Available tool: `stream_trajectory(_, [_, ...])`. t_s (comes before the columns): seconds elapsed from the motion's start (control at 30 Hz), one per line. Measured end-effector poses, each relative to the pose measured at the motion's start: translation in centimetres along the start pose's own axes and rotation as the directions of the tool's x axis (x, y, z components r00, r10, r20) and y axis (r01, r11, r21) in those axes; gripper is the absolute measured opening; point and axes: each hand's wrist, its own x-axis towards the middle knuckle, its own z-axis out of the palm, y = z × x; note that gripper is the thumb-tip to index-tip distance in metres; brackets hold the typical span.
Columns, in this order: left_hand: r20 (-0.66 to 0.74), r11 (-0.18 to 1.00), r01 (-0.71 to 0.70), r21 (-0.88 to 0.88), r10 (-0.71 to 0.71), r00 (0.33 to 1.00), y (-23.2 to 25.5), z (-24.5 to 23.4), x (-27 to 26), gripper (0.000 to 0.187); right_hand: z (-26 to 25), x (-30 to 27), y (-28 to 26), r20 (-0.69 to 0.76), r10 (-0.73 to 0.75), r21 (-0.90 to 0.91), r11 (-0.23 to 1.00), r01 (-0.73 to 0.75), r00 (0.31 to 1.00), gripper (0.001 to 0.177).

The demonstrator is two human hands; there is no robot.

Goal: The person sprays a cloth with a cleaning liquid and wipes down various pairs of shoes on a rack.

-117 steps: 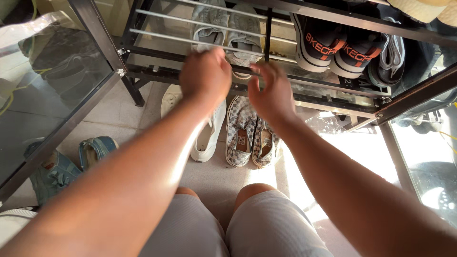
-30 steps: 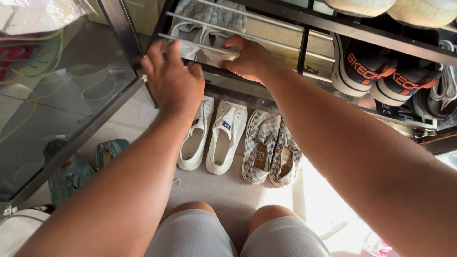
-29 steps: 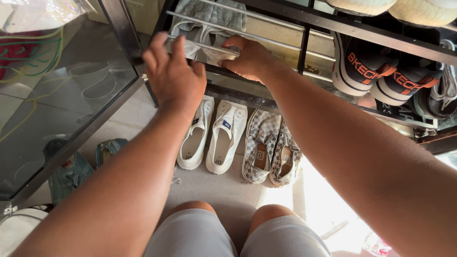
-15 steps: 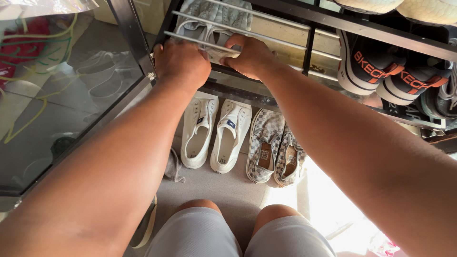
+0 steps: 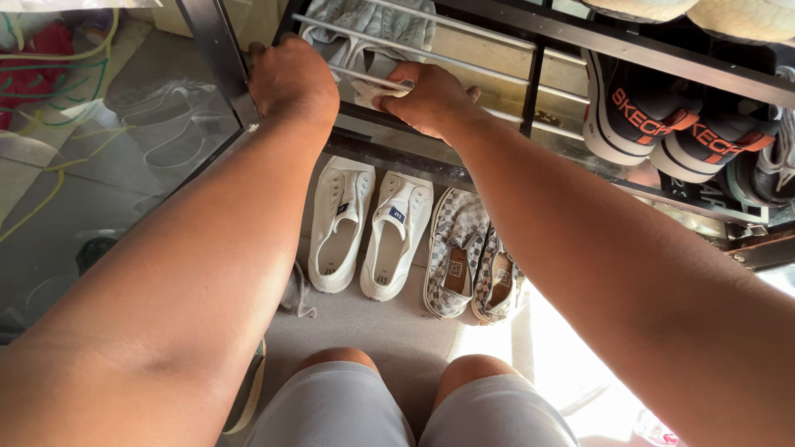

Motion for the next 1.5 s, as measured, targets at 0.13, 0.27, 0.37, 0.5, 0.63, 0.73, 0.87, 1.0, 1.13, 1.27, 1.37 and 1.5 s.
stream_trajectory(0.13, [-0.02,0.998,-0.004,-0.058,0.003,1.0,-0.4,0.7,0.1,0.028,0.5,0.3,0.2,-0.054,-0.038,0.0,0.999,0.038,0.998,0.046])
stream_trajectory(0.27, [-0.028,0.993,0.017,-0.118,-0.02,0.999,-0.1,0.5,-0.2,0.017,0.7,0.0,0.3,-0.037,-0.013,-0.011,1.0,0.013,0.999,0.045])
stream_trajectory(0.37, [0.011,0.999,-0.036,-0.011,0.036,0.999,0.4,-0.4,-0.4,0.015,0.6,0.1,0.3,-0.063,-0.037,-0.025,0.999,0.035,0.997,0.049])
stream_trajectory(0.5, [0.012,0.988,-0.084,0.13,0.083,0.996,1.1,-1.2,-0.7,0.015,0.6,0.0,0.1,-0.009,0.039,-0.046,0.998,-0.039,0.999,0.051])
stream_trajectory(0.63, [0.011,0.99,-0.12,0.075,0.12,0.993,0.4,-0.8,-1.1,0.018,0.6,0.2,0.5,-0.068,-0.041,-0.052,0.998,0.037,0.997,0.053])
stream_trajectory(0.73, [-0.016,0.995,-0.098,-0.035,0.097,0.995,-0.3,-0.9,-1.1,0.015,0.7,0.2,0.2,-0.015,0.009,-0.048,0.999,-0.009,1.0,0.052])
stream_trajectory(0.87, [0.028,0.998,-0.064,-0.024,0.065,0.998,0.4,-1.4,-1.2,0.018,0.4,0.1,0.4,-0.034,-0.014,-0.054,0.998,0.012,0.999,0.052])
stream_trajectory(1.0, [0.031,0.983,-0.165,0.082,0.163,0.986,1.7,-2.6,-3.5,0.019,0.4,0.1,0.5,-0.03,-0.019,-0.027,0.999,0.018,0.999,0.052])
stream_trajectory(1.13, [0.116,0.986,-0.163,0.022,0.159,0.98,1.8,-2.8,-6.6,0.033,0.6,0.5,0.9,-0.018,-0.006,-0.042,0.999,0.005,1.0,0.051])
stream_trajectory(1.27, [0.086,0.956,-0.291,0.04,0.287,0.954,1.4,-2.0,-7.8,0.037,1.1,1.2,1.9,-0.043,-0.065,-0.037,0.997,0.063,0.997,0.047])
stream_trajectory(1.37, [0.139,0.959,-0.279,0.045,0.27,0.953,0.9,-1.9,-8.4,0.041,2.8,0.3,3.5,-0.208,-0.227,-0.084,0.973,0.214,0.951,0.045])
stream_trajectory(1.5, [0.197,0.941,-0.334,0.054,0.318,0.928,0.5,-1.8,-8.4,0.055,3.0,-1.6,5.1,-0.305,-0.401,-0.123,0.916,0.382,0.864,0.045])
